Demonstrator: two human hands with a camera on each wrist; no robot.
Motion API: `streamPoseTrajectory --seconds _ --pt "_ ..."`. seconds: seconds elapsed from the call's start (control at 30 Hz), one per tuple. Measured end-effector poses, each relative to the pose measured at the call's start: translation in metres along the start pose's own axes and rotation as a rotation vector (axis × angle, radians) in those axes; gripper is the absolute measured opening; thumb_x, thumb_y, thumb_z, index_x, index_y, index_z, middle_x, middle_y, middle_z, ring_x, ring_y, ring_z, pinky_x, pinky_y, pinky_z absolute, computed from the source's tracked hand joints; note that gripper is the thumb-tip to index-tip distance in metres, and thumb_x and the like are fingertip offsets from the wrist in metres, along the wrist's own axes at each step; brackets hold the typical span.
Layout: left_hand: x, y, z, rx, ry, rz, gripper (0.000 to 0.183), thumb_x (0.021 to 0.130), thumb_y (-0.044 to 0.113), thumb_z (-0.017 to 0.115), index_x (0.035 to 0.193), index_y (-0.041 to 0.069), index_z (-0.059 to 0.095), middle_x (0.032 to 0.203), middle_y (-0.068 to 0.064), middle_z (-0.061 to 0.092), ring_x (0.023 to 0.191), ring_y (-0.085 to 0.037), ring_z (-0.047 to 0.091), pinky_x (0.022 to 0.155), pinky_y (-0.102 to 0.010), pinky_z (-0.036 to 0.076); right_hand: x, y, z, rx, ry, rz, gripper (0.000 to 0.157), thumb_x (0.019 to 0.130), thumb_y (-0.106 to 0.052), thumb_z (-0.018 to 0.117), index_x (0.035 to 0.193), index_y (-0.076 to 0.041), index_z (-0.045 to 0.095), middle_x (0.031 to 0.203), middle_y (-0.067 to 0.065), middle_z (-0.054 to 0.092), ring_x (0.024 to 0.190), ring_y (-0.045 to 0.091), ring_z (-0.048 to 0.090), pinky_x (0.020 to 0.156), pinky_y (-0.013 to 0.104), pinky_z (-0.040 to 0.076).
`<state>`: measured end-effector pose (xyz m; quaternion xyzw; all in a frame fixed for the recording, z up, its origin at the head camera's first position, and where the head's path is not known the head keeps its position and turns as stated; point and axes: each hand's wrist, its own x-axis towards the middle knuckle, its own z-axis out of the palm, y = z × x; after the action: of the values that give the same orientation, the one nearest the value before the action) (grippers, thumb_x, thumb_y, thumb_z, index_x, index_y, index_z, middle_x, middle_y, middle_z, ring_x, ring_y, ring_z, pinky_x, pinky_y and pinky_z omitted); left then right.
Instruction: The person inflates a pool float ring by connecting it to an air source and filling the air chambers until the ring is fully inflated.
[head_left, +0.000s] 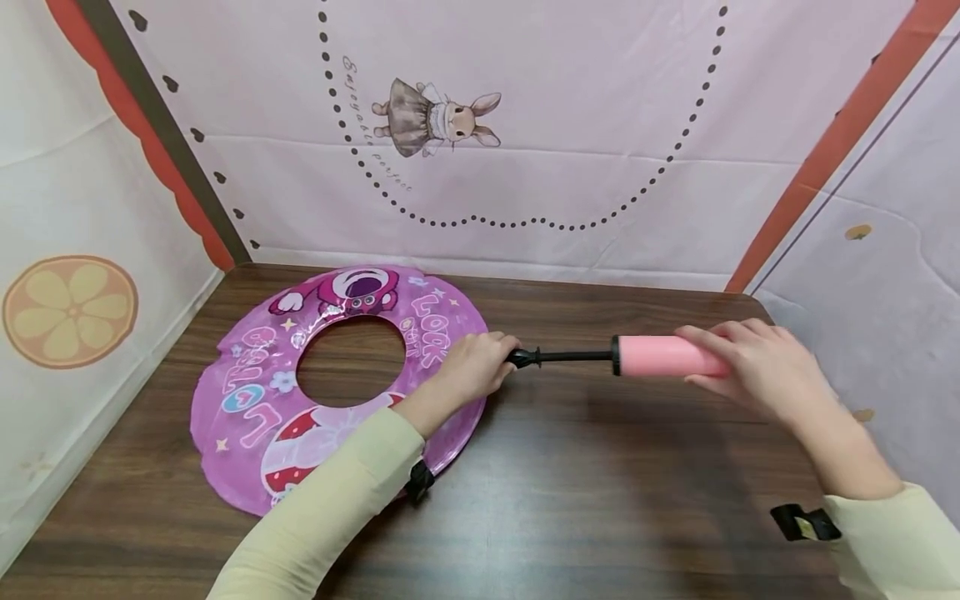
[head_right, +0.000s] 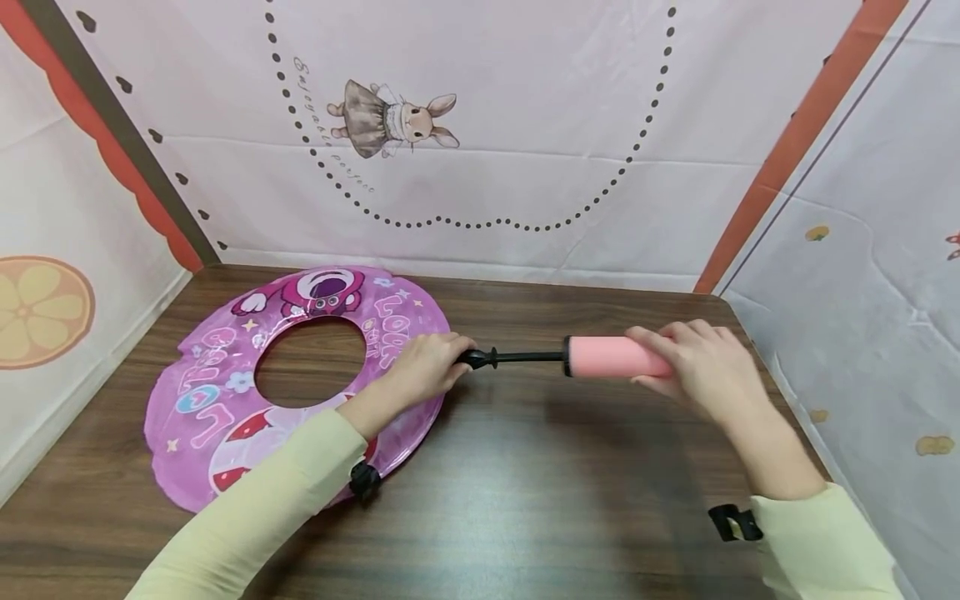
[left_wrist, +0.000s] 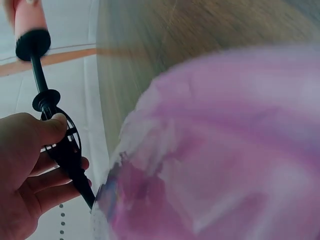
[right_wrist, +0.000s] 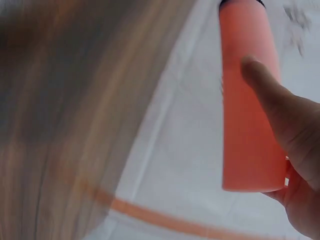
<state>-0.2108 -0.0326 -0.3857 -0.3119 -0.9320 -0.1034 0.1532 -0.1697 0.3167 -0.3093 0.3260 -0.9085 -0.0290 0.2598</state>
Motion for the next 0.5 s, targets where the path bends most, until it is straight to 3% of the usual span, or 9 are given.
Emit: streamPoseTrajectory --seconds 0.13,0.2,0.27,0.4,0.5 --pt "-0.003 -0.003 0.002 0.022 0.017 -0.015 0.026 0.081 0.022 0.069 0.102 0.009 0.065 0.091 -0.005 0.067 0.073 -0.021 0.065 0.06 -0.033 0.053 -0.007 0.009 -0.007 0.002 0.006 0.024 0.074 0.081 -0.074 0.031 0.114 -0.016 0.062 0.087 0.01 0.063 0.076 0.032 0.055 0.061 0.047 0.042" --pt "-0.003 -0.002 0.003 0.015 0.025 -0.004 0.026 0.081 0.021 0.069 0.102 0.008 0.064 0.091 -0.005 0.067 0.074 -0.021 0.064 0.061 -0.033 0.053 -0.001 0.002 -0.001 -0.006 0.034 -0.004 0.078 0.082 -0.074 0.02 0.113 -0.015 0.062 0.086 0.01 0.063 0.076 0.033 0.055 0.059 0.047 0.041" --pt "-0.002 -0.001 0.002 0.003 0.038 0.011 0.025 0.081 0.019 0.069 0.102 0.007 0.063 0.09 -0.007 0.067 0.073 -0.022 0.064 0.061 -0.034 0.053 0.01 -0.011 0.008 -0.017 0.061 -0.043 0.075 0.085 -0.071 0.022 0.113 -0.015 0.063 0.085 0.011 0.063 0.077 0.034 0.056 0.059 0.047 0.042" --pt "0.0 0.003 0.001 -0.008 0.067 0.024 0.024 0.08 0.016 0.069 0.101 0.005 0.063 0.089 -0.008 0.066 0.071 -0.023 0.063 0.06 -0.034 0.053 0.032 -0.037 0.026 -0.042 0.089 -0.086 0.054 0.078 -0.056 0.062 0.113 -0.015 0.062 0.085 0.012 0.063 0.079 0.034 0.057 0.059 0.046 0.042" --pt "-0.001 0.004 0.002 0.006 0.081 0.022 0.024 0.079 0.015 0.07 0.099 0.005 0.063 0.088 -0.007 0.066 0.071 -0.022 0.063 0.06 -0.032 0.053 0.043 -0.052 0.034 -0.064 0.076 -0.08 0.057 0.064 -0.04 0.078 0.112 -0.016 0.063 0.086 0.013 0.063 0.081 0.034 0.057 0.061 0.046 0.043"
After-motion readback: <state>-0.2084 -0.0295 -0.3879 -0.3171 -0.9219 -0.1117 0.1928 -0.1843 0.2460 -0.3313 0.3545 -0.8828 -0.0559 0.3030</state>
